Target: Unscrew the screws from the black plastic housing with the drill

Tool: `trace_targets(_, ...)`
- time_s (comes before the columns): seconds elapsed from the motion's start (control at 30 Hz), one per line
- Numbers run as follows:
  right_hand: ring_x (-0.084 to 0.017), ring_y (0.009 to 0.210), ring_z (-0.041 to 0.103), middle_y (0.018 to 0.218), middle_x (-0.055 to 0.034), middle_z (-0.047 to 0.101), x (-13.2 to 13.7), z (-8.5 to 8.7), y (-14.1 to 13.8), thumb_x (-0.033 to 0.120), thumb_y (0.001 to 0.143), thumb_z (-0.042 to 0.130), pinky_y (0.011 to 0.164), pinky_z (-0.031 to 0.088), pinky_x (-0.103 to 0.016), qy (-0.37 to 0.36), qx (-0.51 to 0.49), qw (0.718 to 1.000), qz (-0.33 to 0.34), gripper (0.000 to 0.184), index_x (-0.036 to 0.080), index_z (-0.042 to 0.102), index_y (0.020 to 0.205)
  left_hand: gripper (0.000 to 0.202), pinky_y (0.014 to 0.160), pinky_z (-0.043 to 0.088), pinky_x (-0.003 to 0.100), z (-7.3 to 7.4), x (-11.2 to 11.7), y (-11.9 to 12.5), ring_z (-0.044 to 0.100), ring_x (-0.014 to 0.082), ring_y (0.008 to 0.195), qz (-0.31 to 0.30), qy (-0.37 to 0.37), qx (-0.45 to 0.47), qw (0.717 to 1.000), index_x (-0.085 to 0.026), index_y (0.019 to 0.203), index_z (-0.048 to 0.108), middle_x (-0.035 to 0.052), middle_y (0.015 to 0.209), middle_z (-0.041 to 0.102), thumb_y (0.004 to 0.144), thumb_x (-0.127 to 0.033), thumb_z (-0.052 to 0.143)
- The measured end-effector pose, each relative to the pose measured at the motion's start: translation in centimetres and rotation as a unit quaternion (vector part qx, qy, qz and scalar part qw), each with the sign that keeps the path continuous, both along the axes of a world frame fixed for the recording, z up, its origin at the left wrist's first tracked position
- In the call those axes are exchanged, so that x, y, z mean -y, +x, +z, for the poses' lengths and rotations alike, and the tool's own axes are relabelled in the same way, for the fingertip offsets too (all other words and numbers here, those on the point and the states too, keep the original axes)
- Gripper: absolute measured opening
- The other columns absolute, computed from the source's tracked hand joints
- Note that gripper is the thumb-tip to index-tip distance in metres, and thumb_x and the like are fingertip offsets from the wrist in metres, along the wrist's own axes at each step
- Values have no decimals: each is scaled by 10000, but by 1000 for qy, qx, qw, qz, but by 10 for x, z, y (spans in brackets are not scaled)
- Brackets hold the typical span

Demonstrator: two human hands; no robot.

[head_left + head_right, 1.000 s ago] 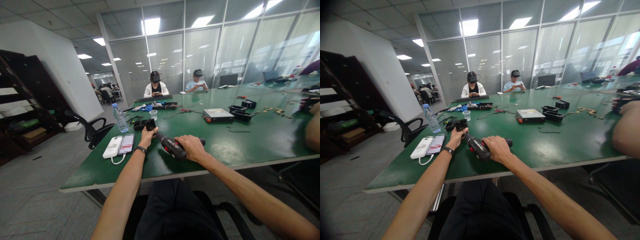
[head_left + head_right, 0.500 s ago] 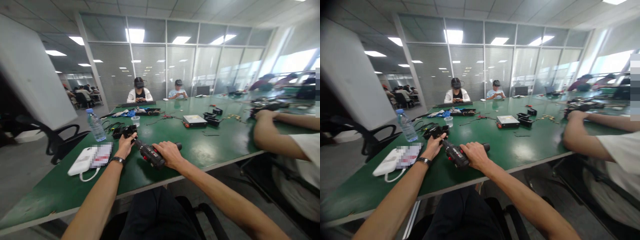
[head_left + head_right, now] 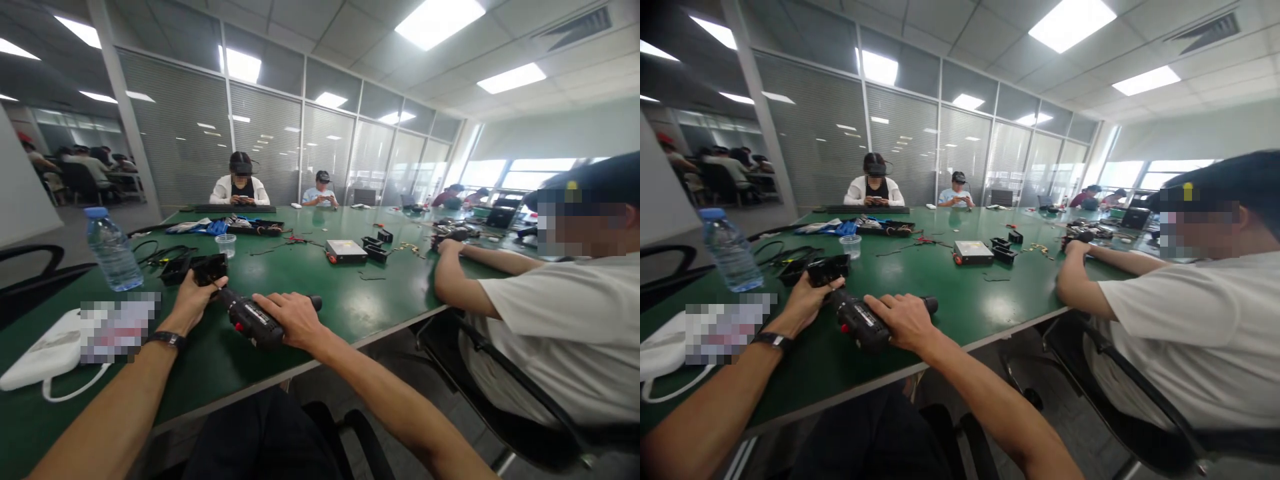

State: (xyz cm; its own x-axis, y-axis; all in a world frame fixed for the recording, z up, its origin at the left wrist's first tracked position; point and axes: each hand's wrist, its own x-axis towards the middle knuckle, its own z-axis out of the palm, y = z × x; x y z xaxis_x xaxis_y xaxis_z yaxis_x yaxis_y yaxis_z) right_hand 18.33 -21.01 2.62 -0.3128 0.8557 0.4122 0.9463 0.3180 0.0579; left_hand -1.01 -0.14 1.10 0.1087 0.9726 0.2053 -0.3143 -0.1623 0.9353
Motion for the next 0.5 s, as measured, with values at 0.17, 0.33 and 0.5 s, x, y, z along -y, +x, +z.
trace_targets(0.17,-276,1073,623,1349,-96,650,0,-4,2,478,899,589,886,411,-398,18,-15,1000,-8,767,246,339,1586,560,684,557,315,3,5,0,653,177,838,-25,-25,32,999,-230,984,648,5,933,685,499,-177,923)
trace_targets(0.33,-279,1091,620,1382,-114,636,-1,-5,5,461,921,565,892,418,-406,30,-22,999,-23,735,222,356,1585,311,711,579,345,12,10,-1,662,178,816,-73,-73,132,986,-172,878,645,33,896,695,618,-71,781)
trace_targets(0.5,-272,1065,624,1384,-102,644,-1,-6,4,462,906,593,879,416,-399,30,-24,999,-21,726,243,394,1569,134,666,587,352,18,13,-6,665,192,776,-116,-126,224,959,-159,899,677,61,877,698,769,-179,702)
